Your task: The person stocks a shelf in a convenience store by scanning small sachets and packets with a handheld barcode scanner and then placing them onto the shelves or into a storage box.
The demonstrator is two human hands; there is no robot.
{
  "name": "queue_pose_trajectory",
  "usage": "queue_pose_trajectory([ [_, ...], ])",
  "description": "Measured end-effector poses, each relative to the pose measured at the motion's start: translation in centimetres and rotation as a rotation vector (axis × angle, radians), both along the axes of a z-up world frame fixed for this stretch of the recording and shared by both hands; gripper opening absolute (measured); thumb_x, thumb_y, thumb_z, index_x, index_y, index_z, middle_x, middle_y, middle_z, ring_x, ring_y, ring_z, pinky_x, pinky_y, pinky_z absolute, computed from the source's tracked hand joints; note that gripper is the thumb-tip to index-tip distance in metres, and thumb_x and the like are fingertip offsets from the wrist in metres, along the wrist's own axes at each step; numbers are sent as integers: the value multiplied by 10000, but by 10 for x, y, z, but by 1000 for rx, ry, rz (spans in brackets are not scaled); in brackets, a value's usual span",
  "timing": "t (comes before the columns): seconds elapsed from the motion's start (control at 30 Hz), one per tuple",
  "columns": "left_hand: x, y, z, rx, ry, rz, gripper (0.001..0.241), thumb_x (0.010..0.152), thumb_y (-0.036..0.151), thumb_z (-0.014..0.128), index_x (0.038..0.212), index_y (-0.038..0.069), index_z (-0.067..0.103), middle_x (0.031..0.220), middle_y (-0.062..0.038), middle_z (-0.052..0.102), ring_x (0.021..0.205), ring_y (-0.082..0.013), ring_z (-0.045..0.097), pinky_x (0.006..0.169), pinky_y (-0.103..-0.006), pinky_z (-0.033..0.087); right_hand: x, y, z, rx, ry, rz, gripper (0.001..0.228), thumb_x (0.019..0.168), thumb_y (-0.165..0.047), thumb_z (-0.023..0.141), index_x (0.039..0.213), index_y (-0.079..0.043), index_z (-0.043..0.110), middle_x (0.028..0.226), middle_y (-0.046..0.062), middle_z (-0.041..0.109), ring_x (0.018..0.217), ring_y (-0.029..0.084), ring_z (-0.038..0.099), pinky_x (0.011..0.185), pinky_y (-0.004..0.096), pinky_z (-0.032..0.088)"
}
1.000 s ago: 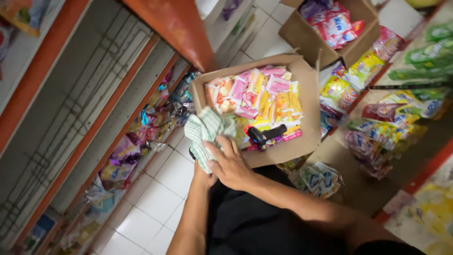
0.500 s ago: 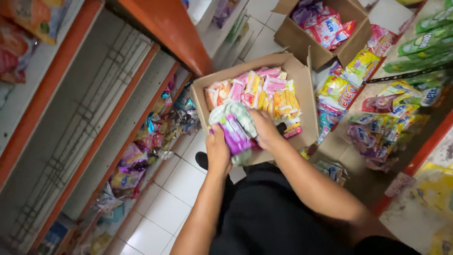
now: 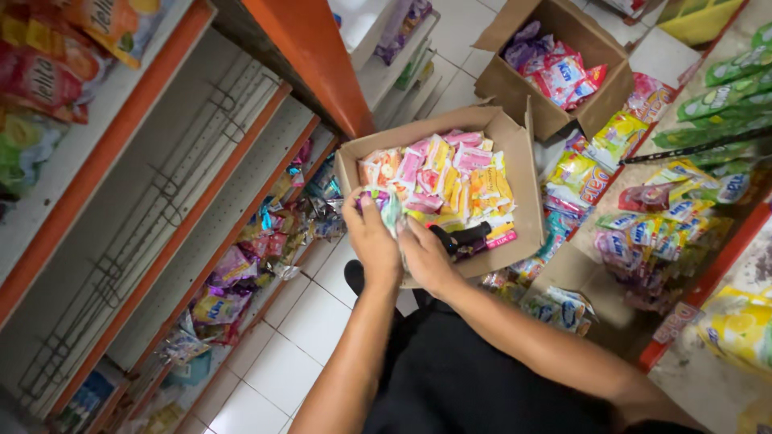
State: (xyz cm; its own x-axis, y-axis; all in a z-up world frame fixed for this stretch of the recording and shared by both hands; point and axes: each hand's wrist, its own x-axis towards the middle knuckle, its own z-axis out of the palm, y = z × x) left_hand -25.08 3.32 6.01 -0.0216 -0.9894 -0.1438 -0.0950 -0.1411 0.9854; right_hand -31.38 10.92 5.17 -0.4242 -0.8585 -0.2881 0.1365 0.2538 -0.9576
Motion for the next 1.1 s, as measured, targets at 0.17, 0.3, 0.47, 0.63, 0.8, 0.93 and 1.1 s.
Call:
queue_pose_trajectory([
  [0.17,39,-47,-9,375,631,-153,450,1027,254,635,1394,-2,582,1156,-107,633,995,-195,598,908,-342,484,3,20,26,-196,505,349,292,1024,-283,622,1142,-23,681,1011,133,690,924,199,687,820,376,529],
  [0.3,61,-54,-4,417,799,-316,484,997,214,641,1400,-35,539,1259,-206,660,1076,-293,648,958,-431,531,-25,12,22,51,168,409,340,907,-305,691,1117,-44,745,899,153,759,813,282,685,741,417,576],
  [0.47,76,-51,6,468,1022,-207,502,992,302,554,1350,-49,533,1332,-290,648,1222,-394,663,1049,-480,549,-104,-6,-12,7,1126,-8,678,859,-350,791,1351,78,607,1251,317,642,1146,429,591,951,495,472],
  [0.63,83,-46,-3,378,833,-21,516,1049,401,507,1238,-74,575,1122,-266,694,1018,-394,698,879,-501,576,-100,-28,-40,18,522,93,426,966,-300,696,1274,-9,651,1174,169,703,1080,295,667,937,416,537],
  [0.8,104,-61,9,115,787,173,371,1055,296,597,1255,-16,614,1062,-63,699,925,-157,665,832,-332,542,14,-68,-21,-43,-307,574,362,940,-225,651,1264,-81,573,994,74,717,815,187,725,648,345,595],
  [0.93,165,-70,30,-47,524,141,279,1021,219,624,1191,5,678,1015,-36,708,882,-107,638,795,-284,520,69,-123,8,-72,-227,537,328,927,-116,720,1190,15,572,949,130,701,765,206,702,604,355,560],
  [1.1,248,-90,73,-268,136,120,234,984,167,660,1160,15,687,1013,-60,725,900,-146,649,827,-314,525,122,-183,58,-429,-84,654,450,898,-128,751,1289,3,571,1116,82,707,969,142,693,837,301,573],
])
